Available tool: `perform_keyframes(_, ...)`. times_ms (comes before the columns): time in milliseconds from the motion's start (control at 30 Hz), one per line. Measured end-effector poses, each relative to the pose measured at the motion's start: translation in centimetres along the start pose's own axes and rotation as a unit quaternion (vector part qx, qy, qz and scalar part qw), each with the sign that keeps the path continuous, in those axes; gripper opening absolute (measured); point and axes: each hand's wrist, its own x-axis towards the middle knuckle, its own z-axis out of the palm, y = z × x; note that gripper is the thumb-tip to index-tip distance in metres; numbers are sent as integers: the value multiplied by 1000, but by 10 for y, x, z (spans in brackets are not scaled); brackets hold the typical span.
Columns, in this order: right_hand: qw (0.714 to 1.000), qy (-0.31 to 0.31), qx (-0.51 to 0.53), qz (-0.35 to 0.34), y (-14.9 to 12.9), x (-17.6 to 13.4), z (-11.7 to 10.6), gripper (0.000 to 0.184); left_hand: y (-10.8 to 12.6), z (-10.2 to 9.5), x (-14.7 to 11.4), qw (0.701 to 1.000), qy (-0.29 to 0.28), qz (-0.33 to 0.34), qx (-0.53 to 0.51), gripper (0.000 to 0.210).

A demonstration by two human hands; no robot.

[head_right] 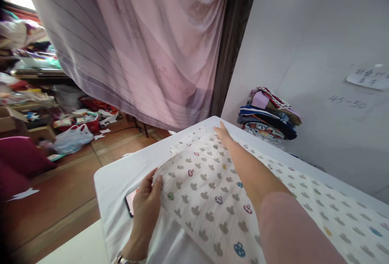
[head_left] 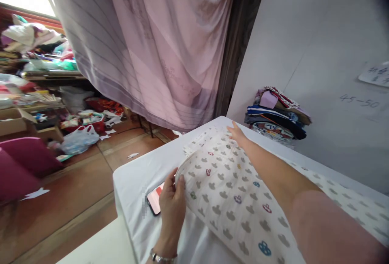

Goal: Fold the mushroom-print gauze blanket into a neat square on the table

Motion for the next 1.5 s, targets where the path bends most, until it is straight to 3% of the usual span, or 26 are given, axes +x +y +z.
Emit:
perform_keyframes(167, 994, -73, -55, -51, 32, -87, 12, 51, -9, 0, 6, 999, 32, 37, 7, 55)
perform_keyframes(200, 982, -107, -118, -102, 41, -111, 10, 48, -10, -1, 7, 998, 32, 46, 20, 55)
perform_keyframes(300, 928, -183, -220, -239, 73, -188, -3, 41, -11, -2, 11, 995, 32, 67, 66, 55)
perform_keyframes(433, 892, -216, -309, -248, 111, -274, -29, 47, -7, -3, 13, 990, 45, 86, 106, 51)
perform_keyframes(533, 862, -225, -354, -284, 120, -309, -51, 44, -5, -4, 14, 986, 51, 106, 120, 49)
perform_keyframes(633, 828, -184, -403, -343, 122, -328, -74, 45, -7, -5, 16, 981, 57, 124, 138, 47)
perform_keyframes(800, 784, -51, -466, -408, 153, -359, -115, 40, -10, -7, 20, 973, 49, 133, 182, 43)
perform_keyframes(900, 781, -5, -481, -398, 174, -378, -138, 36, -6, -7, 22, 965, 36, 136, 223, 40)
perform_keyframes(1033, 793, -8, -479, -375, 181, -393, -157, 34, 8, -3, 26, 938, -3, 151, 313, 38)
perform_keyframes(1200, 786, -2, -482, -387, 170, -390, -156, 43, 25, 5, 32, 918, -37, 145, 366, 36)
perform_keyframes(1433, 778, -25, -520, -353, 143, -374, -128, 47, 39, 14, 34, 894, -66, 123, 427, 36)
perform_keyframes(1500, 792, -41, -512, -331, 134, -369, -121, 45, 42, 17, 35, 886, -72, 116, 443, 37)
